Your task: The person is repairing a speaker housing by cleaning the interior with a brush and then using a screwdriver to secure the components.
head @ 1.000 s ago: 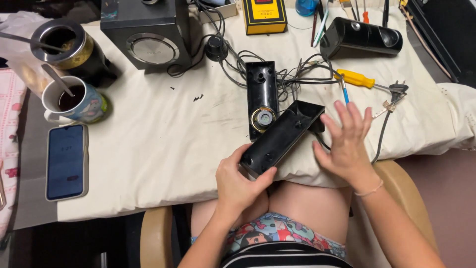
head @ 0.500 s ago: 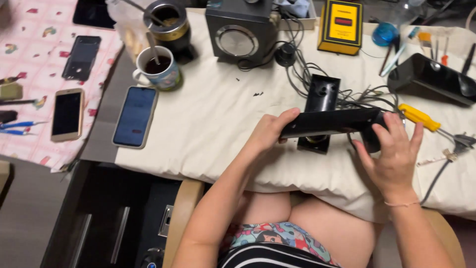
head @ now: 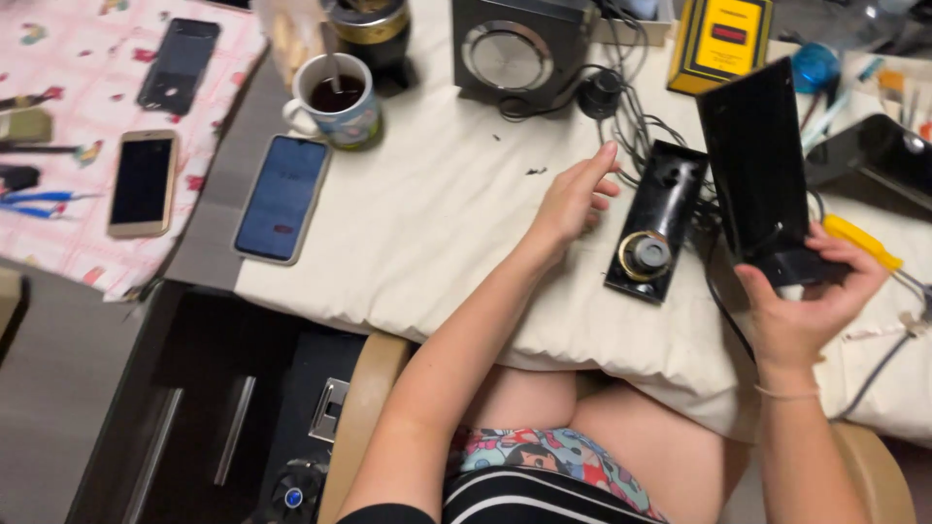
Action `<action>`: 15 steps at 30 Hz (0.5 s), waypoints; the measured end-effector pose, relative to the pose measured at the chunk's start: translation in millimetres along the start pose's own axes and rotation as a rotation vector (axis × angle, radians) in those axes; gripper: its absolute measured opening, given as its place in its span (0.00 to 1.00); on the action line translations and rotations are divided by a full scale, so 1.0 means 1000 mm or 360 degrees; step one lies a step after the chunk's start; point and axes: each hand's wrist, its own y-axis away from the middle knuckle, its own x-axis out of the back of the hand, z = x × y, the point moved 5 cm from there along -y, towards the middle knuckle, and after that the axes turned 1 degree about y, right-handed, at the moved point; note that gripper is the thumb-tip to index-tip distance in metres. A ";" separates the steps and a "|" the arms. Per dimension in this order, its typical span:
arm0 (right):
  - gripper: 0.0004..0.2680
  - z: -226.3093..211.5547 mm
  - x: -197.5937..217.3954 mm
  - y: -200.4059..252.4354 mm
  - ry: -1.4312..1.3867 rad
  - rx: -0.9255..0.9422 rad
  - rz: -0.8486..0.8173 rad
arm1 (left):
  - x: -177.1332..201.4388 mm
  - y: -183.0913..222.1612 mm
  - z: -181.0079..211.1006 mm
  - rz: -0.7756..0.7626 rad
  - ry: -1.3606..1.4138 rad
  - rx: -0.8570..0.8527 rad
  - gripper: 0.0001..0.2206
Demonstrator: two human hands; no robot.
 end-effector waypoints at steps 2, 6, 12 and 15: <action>0.21 0.005 -0.002 -0.003 -0.0280 -0.0174 0.0255 | 0.000 0.006 0.003 0.0244 -0.0589 0.0016 0.40; 0.20 0.014 0.000 0.007 -0.0158 -0.0366 0.0434 | -0.024 0.023 -0.002 -0.0002 -0.0573 0.0448 0.38; 0.13 0.032 0.005 0.022 -0.0200 -0.0675 0.0746 | -0.038 -0.005 -0.038 -0.0114 -0.0673 0.0455 0.14; 0.19 0.037 0.003 0.022 -0.0207 -0.0674 0.0741 | -0.038 -0.027 -0.057 -0.0060 -0.0643 0.0227 0.26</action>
